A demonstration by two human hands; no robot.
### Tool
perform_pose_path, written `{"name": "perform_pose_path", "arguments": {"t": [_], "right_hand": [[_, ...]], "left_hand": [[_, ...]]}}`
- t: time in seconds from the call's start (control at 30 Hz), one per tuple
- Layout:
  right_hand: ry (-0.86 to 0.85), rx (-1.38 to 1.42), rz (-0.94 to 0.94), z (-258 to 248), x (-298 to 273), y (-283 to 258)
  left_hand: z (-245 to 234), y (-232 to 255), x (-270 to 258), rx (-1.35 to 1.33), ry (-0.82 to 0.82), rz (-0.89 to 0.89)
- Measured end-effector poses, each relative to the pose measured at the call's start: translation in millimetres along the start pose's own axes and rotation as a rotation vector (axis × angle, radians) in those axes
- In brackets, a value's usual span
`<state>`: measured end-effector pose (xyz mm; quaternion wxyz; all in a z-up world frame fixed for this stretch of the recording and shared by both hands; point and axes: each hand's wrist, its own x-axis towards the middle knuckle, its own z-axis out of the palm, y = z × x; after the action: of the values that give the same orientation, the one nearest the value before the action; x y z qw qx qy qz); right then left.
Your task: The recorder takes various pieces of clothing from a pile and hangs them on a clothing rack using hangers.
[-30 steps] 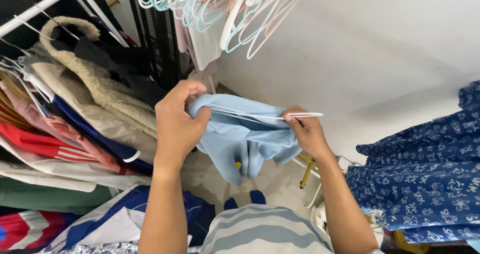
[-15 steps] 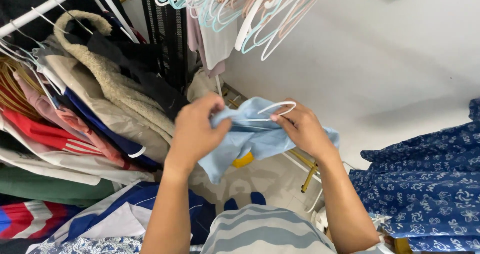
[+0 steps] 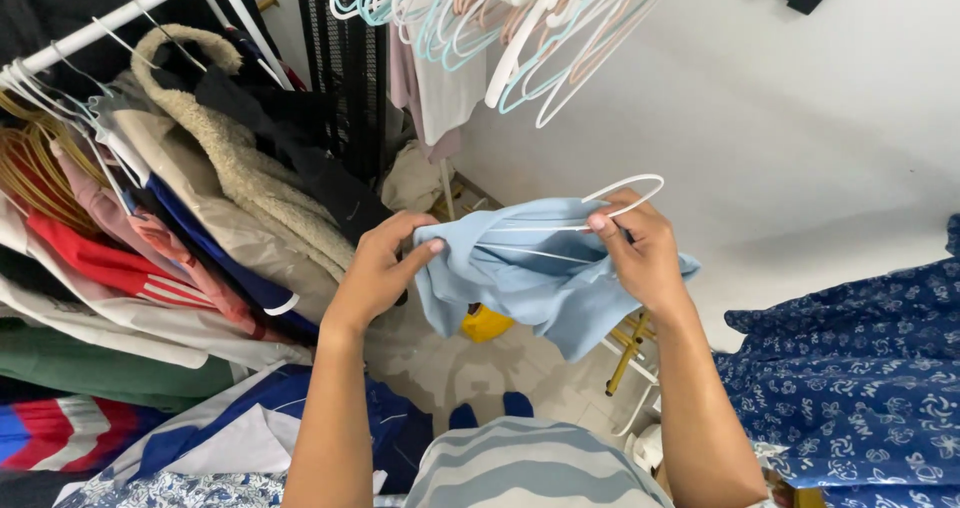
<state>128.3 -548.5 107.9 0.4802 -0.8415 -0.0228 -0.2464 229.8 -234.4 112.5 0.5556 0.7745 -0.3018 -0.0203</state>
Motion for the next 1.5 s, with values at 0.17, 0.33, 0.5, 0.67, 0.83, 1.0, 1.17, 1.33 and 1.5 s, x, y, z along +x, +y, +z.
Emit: {"name": "perform_pose_path", "arguments": {"t": [0.17, 0.33, 0.5, 0.67, 0.83, 1.0, 1.17, 1.33, 1.5], "right_hand": [[-0.068, -0.062, -0.019, -2.6, 2.7, -19.2], [-0.105, -0.135, 0.007, -4.3, 6.2, -37.1], [-0.193, -0.291, -0.115, 6.1, 9.1, -45.6], [-0.066, -0.102, -0.084, 18.7, 8.9, -23.4], [-0.017, -0.084, -0.091, 21.1, 6.2, -19.7], [-0.112, 0.137, 0.107, 6.7, 10.0, -27.2], [-0.173, -0.07, 0.15, -21.0, 8.5, -8.4], [-0.123, -0.119, 0.168, -26.6, -3.0, 21.0], [0.011, -0.166, 0.2, -27.6, -3.5, 15.3]], "left_hand": [[-5.3, -24.5, 0.2, -0.141, 0.053, -0.101], [-17.6, -12.4, 6.6, -0.214, 0.098, -0.021], [0.6, 15.8, 17.8, -0.112, 0.102, 0.158], [21.1, 51.4, 18.6, 0.422, 0.087, 0.325], [27.6, 67.0, 15.6, 0.591, 0.026, 0.387], [17.3, 37.6, 17.0, 0.491, 0.12, 0.31], [-5.6, 41.6, 9.3, 0.357, 0.131, 0.062], [-13.1, 31.0, 5.0, 0.301, 0.167, -0.027], [-10.8, 22.6, 5.1, 0.301, 0.175, -0.011]]}}
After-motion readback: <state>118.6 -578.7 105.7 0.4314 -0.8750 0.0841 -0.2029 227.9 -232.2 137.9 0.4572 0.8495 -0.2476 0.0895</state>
